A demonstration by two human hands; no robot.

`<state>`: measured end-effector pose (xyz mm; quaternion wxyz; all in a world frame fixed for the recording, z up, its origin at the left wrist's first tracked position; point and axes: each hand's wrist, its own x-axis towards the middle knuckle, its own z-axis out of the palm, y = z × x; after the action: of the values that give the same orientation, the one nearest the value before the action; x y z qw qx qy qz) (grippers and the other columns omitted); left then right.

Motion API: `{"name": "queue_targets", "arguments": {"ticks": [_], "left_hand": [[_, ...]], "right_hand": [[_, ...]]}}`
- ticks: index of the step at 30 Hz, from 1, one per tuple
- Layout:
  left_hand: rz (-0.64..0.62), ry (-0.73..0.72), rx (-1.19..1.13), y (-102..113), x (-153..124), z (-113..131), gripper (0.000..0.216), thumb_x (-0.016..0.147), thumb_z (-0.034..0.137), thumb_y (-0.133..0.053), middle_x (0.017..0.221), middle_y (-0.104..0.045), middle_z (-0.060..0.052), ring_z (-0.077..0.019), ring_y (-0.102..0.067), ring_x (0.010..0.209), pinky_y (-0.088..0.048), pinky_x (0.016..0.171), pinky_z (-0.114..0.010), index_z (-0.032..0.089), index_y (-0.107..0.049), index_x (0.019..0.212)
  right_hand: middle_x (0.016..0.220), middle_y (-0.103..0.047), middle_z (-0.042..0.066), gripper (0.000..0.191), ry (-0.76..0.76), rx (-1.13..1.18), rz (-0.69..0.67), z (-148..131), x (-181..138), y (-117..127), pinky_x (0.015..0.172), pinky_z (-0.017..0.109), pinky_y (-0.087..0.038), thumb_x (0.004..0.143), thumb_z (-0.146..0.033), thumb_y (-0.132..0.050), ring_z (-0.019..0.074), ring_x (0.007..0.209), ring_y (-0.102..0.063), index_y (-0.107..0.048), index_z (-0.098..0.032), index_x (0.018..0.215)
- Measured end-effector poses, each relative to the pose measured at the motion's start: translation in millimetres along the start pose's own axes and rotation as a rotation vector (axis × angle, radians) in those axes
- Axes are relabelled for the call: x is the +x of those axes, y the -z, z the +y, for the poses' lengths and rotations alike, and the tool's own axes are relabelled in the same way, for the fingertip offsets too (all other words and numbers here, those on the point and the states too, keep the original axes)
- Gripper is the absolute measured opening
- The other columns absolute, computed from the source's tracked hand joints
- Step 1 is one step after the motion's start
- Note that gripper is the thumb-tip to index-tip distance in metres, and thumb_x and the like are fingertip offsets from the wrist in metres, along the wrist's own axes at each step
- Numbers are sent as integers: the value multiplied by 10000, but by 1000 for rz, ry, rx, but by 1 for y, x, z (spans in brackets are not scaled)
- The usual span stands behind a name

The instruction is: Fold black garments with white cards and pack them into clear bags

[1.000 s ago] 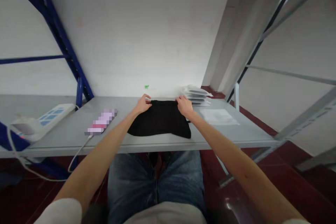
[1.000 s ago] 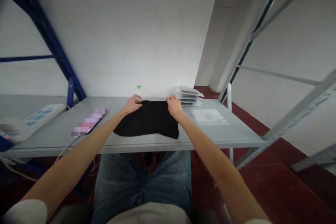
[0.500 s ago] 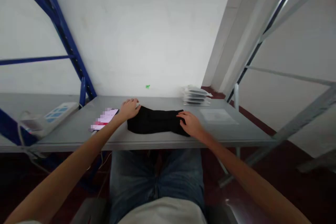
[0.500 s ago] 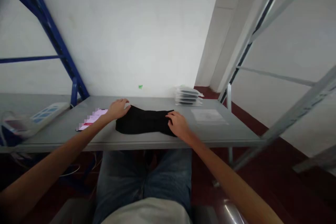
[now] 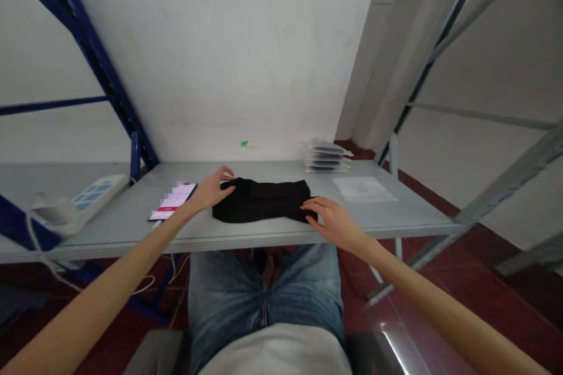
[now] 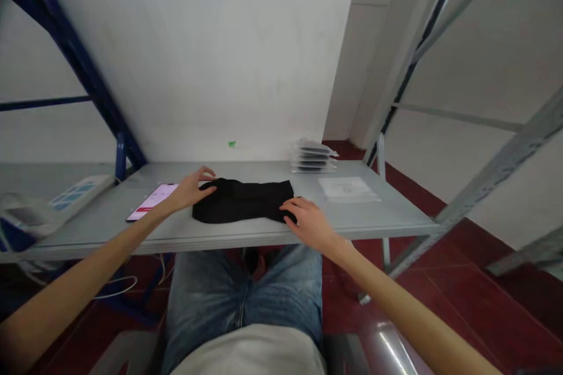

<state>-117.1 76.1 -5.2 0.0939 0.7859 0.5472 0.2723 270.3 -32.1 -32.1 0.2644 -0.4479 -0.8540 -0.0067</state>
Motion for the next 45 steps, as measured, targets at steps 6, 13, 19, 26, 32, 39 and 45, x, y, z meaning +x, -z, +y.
{"name": "queue_targets", "arguments": {"ticks": [6,13,19,26,32,39,45], "left_hand": [[-217,-258,122,17,-66,6,624,928,519,-559,1557,-564,-98,-297,-533,1435,-387,1225,-450,246,-527,1488],[-259,-300,184,35,-77,-20,457,916,547,-610,1569,-558,-48,-279,-492,1476,-372,1244,-455,301,-701,1290],[-248,-374,166,26,-73,-19,314,1000,463,-495,1405,-692,-30,-243,-572,1384,-394,1229,-425,282,-753,1010],[-17,-176,-27,29,-38,-18,415,974,566,-469,1354,-696,-72,-272,-621,1261,-489,1113,-425,243,-722,1039],[80,202,129,9,17,-21,373,972,452,-441,1090,-757,-152,-307,-686,1084,-514,1013,-431,180,-697,956],[166,215,422,-25,-15,3,492,993,568,-457,1193,-701,-211,-395,-611,1203,-468,1011,-506,152,-643,1177],[44,273,519,-25,-19,3,452,968,569,-512,1219,-694,-227,-406,-592,1245,-463,1008,-479,162,-668,1089]], "right_hand": [[1217,-755,81,282,-10,-56,-114,24,-20,2,998,468,-584,965,-278,-639,281,1126,-713,-752,-289,1222],[1191,-770,72,270,73,-51,-107,33,-20,1,995,458,-586,1009,-281,-580,269,1105,-720,-773,-302,1197],[1190,-759,74,295,118,-18,-39,32,-25,6,1009,455,-578,1053,-296,-500,260,1132,-703,-748,-298,1213],[1038,-765,88,302,-87,32,180,50,24,5,923,371,-556,1043,-344,-477,247,991,-708,-754,-222,1040],[1014,-776,104,347,-468,-171,40,60,100,-19,849,285,-487,1060,-301,-433,228,953,-717,-752,-176,1004],[1197,-731,139,280,-566,-324,-59,51,108,-45,856,299,-483,1066,-257,-459,250,1064,-703,-719,-183,1139],[1246,-710,163,330,-421,-392,20,37,113,-33,969,358,-469,1049,-150,-421,284,1182,-643,-699,-166,1227]]}}
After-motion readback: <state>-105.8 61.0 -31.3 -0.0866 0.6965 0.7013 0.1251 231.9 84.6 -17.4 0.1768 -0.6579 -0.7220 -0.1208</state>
